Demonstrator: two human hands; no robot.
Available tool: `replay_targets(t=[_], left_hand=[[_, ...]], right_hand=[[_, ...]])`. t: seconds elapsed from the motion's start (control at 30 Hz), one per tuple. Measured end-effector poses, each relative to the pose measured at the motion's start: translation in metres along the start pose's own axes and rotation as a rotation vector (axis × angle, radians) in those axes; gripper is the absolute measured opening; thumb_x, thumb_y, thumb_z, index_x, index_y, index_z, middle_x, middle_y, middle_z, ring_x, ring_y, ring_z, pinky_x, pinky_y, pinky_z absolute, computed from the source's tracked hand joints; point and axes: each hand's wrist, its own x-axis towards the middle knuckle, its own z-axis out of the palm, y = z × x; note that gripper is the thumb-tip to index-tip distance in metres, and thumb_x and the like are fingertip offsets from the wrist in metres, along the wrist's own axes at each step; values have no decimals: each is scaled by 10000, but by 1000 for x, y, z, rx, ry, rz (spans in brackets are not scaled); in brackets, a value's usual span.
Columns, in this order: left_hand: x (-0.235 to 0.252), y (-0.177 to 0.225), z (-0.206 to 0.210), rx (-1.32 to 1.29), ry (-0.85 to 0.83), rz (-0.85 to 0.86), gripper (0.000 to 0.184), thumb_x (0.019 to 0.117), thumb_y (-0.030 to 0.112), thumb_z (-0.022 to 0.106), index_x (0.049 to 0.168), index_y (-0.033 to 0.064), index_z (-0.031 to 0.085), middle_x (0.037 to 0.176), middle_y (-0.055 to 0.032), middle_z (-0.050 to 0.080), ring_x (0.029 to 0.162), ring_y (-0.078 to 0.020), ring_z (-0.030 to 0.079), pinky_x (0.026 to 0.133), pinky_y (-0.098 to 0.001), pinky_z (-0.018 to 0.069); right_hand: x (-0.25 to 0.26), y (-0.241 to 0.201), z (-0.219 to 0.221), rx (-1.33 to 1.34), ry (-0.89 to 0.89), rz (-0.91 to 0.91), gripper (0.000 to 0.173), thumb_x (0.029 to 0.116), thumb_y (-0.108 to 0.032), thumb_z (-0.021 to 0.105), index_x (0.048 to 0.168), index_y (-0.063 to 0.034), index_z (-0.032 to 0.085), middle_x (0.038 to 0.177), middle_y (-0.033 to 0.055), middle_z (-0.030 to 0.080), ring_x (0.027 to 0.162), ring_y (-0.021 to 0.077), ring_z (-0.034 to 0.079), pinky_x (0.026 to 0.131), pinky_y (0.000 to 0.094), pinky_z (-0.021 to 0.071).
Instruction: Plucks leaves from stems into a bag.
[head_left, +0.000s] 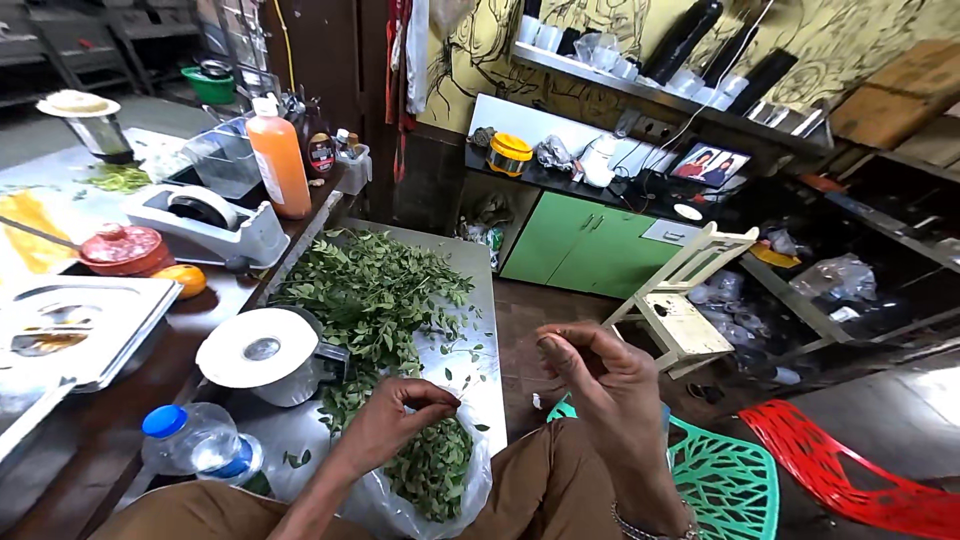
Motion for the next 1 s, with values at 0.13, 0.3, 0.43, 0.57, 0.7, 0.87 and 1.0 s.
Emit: replay_targets(t=[0.13,0.3,0.43,0.57,0.7,0.87,1.0], left_hand=[[1,-4,0,124,-62,-72,173,953,320,747,1080,217,804,1019,56,775,910,-96,735,867,-314,622],[-2,-16,1,330,-94,-137,199,950,452,717,1062,308,796,1011,132,755,892,-29,710,852,-296,613],[0,-20,2,488,-107,-130,214,939,500,702,1009,320,795,1050,143,745,990,-30,691,896,-334,595],[-1,-14,4,501,-41,-44,261,893,544,745,1060,347,785,1105,149,734,1069,-30,668,938,-350,570],[3,3,20,211,207,144,325,855,431,828,1137,277,782,1103,73,742,1004,-148,717,851,-355,637],[0,9,31,127,196,147,646,786,471,875,1375,320,656,1358,65,655,1231,-186,632,984,-399,586],[-1,5,32,114,132,136,248,937,387,752,1144,252,772,1174,77,739,1128,-127,682,1015,-396,568]], right_hand=[[13,-17,-19,-31,23,-79,154,985,-165,691,1090,-66,741,961,55,729,709,170,685,602,312,621],[32,-34,-56,-167,87,-115,152,1011,-169,660,1118,-80,721,970,28,736,721,144,697,626,280,620],[38,-39,-72,-107,82,-110,139,1012,-146,654,1103,-62,717,939,44,724,691,135,676,598,254,598],[35,-42,-63,-75,49,-103,129,1002,-134,667,1089,-52,715,943,53,721,699,144,679,594,264,602],[23,-34,-32,-63,-7,-75,121,992,-128,675,1082,-64,724,962,45,723,720,156,688,597,297,621],[8,-17,20,14,-64,-35,130,982,-159,698,1078,-86,748,925,21,708,708,142,681,595,295,623],[5,-16,42,73,-74,7,138,986,-171,696,1079,-88,756,924,29,709,701,153,681,594,304,626]])
